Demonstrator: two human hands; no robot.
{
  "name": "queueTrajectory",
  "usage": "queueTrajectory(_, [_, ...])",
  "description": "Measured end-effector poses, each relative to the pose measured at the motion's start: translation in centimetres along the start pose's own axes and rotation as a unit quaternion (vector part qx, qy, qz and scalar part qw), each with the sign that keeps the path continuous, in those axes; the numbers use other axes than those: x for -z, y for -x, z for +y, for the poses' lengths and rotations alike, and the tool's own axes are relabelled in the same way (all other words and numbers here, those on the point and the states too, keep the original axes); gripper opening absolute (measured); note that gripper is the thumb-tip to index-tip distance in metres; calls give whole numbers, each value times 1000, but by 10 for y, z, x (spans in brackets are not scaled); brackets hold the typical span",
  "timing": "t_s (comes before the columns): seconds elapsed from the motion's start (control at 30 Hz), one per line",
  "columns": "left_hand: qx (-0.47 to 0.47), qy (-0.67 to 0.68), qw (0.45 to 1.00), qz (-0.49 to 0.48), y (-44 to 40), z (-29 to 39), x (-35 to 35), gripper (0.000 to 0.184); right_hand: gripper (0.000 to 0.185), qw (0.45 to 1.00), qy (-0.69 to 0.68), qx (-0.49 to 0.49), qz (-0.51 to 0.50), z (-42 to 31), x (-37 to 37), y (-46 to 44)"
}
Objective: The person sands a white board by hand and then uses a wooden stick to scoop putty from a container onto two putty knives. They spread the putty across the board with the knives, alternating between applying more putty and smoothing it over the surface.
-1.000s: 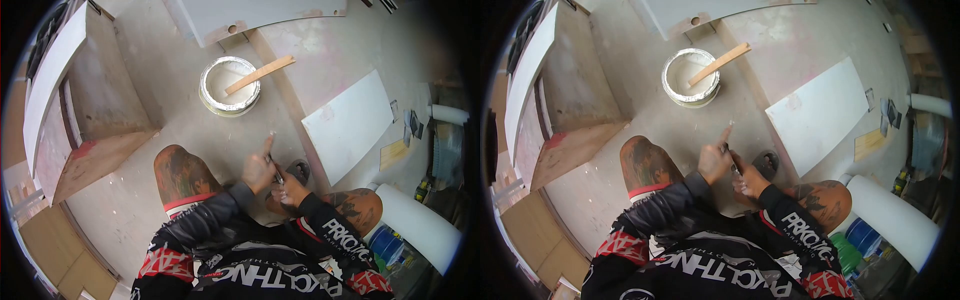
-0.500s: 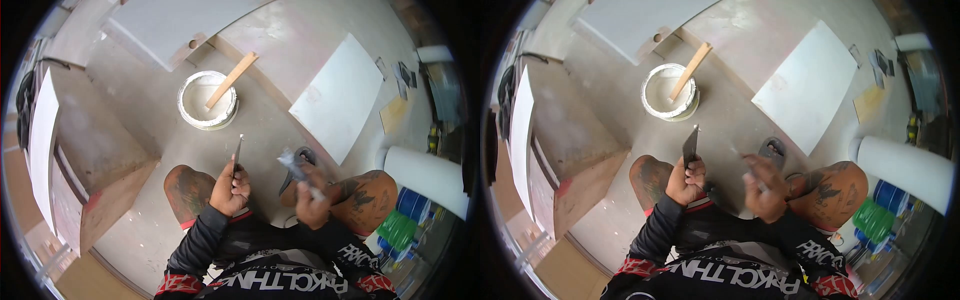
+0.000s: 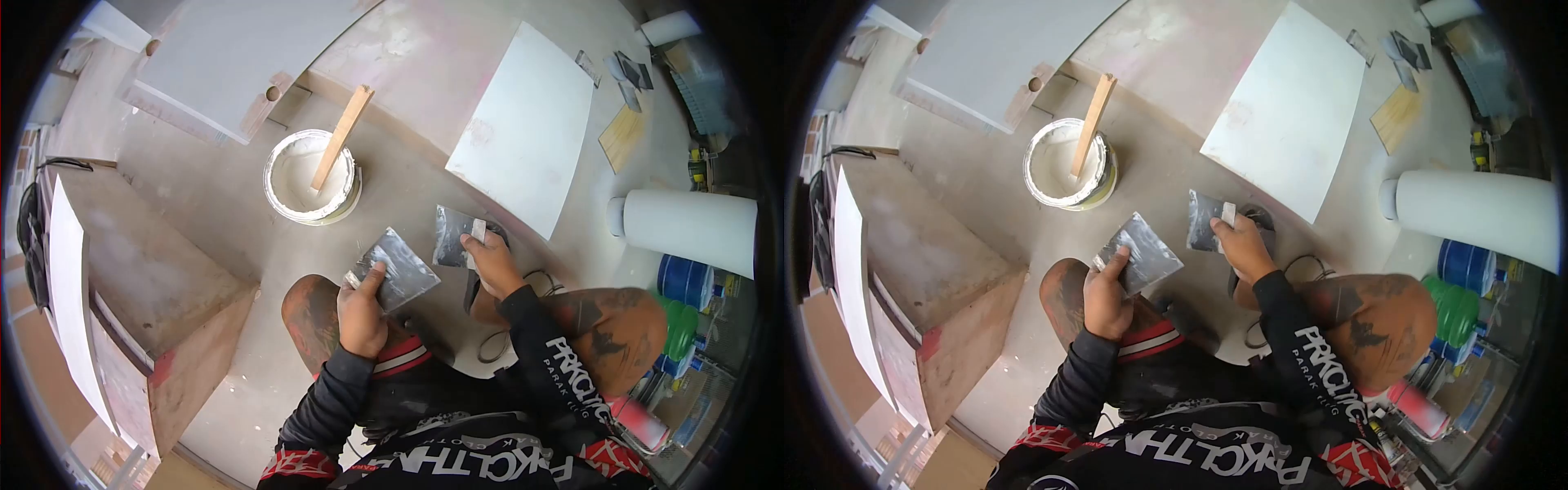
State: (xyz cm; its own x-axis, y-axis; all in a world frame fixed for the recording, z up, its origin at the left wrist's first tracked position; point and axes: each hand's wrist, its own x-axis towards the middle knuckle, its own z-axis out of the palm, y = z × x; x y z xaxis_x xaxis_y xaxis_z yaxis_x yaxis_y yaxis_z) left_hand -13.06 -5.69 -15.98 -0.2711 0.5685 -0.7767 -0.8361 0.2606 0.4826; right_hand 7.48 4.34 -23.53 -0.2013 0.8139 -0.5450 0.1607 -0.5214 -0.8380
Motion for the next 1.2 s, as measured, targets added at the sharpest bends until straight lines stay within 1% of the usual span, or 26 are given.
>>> queueTrajectory(0.03, [-4,5,1000,-1,1,-7,-1,15,16,1000,4,4,-4,-9,-1,4])
queueTrajectory(0.1, [-173,-165,970,-48,8,-21,-1,12,17,999,-29,6,-40,-31,-13,18])
queueTrajectory(0.13, [-244,-247,936,-55,19,-19,-5,11,24,999,-20,20,-45,-45,-26,28])
queueTrajectory(0.17, [-256,-238,934,-66,20,-26,-11,10,24,997,-26,29,-71,-58,-35,34])
queueTrajectory(0.2, [-318,-264,907,-75,21,-29,-16,17,30,981,73,152,-92,-69,-47,41])
queueTrajectory(0.23, [-392,-378,836,-68,18,-28,-12,30,36,939,162,282,-110,-80,-59,46])
queueTrajectory(0.27, [-451,-406,789,-99,28,-14,-20,42,43,956,122,226,-140,-90,-61,45])
queueTrajectory(0.3, [-447,-376,800,-137,33,-11,-24,48,50,967,87,163,-175,-95,-52,42])
queueTrajectory(0.37, [-413,-356,820,-173,38,-5,-34,54,67,932,88,242,-255,-106,-36,29])
queueTrajectory(0.43, [-434,-366,805,-174,36,0,-42,56,85,918,47,207,-336,-145,-35,33])
queueTrajectory(0.5, [-380,-402,815,-173,63,19,-52,60,100,915,51,220,-335,-177,-44,55])
queueTrajectory(0.53, [-405,-396,811,-147,66,23,-53,60,108,906,41,214,-364,-168,-38,41])
queueTrajectory(0.57, [-497,-370,772,-142,66,21,-53,62,106,913,26,145,-381,-161,-37,32])
queueTrajectory(0.6, [-577,-345,728,-136,67,17,-51,65,106,903,34,148,-403,-143,-40,17])
queueTrajectory(0.67, [-556,-379,734,-96,58,22,-41,67,95,881,21,251,-401,-86,-60,-30])
queueTrajectory(0.7, [-524,-411,741,-79,53,21,-34,69,90,890,-57,203,-405,-77,-78,-29])
queueTrajectory(0.73, [-594,-390,703,-39,43,16,-32,70,86,891,-138,157,-403,-68,-96,-27])
queueTrajectory(0.77, [-600,-387,699,-22,39,12,-23,70,85,908,-94,130,-387,-64,-101,-25])
queueTrajectory(0.83, [-528,-425,734,47,35,0,-11,71,84,919,-34,105,-379,-55,-113,-22])
queueTrajectory(0.87, [-525,-427,732,76,33,-8,-9,71,84,913,-37,100,-394,-57,-121,-15])
queueTrajectory(0.93, [-494,-428,746,128,46,-25,-9,71,83,858,-157,54,-485,-54,-123,8])
queueTrajectory(1.0, [-469,-431,753,166,49,-37,-12,70,84,853,-156,11,-498,-46,-117,22])
queueTrajectory(1.07, [-540,-435,687,219,53,-43,-11,67,83,842,-164,-62,-511,-33,-114,27])
queueTrajectory(1.1, [-539,-440,684,218,53,-41,-13,67,82,835,-179,-69,-516,-29,-110,27])
queueTrajectory(1.17, [-290,-477,797,231,60,-32,-14,63,83,833,-145,-77,-529,-29,-106,20])
queueTrajectory(1.2, [-292,-446,820,205,68,-25,-20,57,83,833,-151,-77,-527,-38,-104,20])
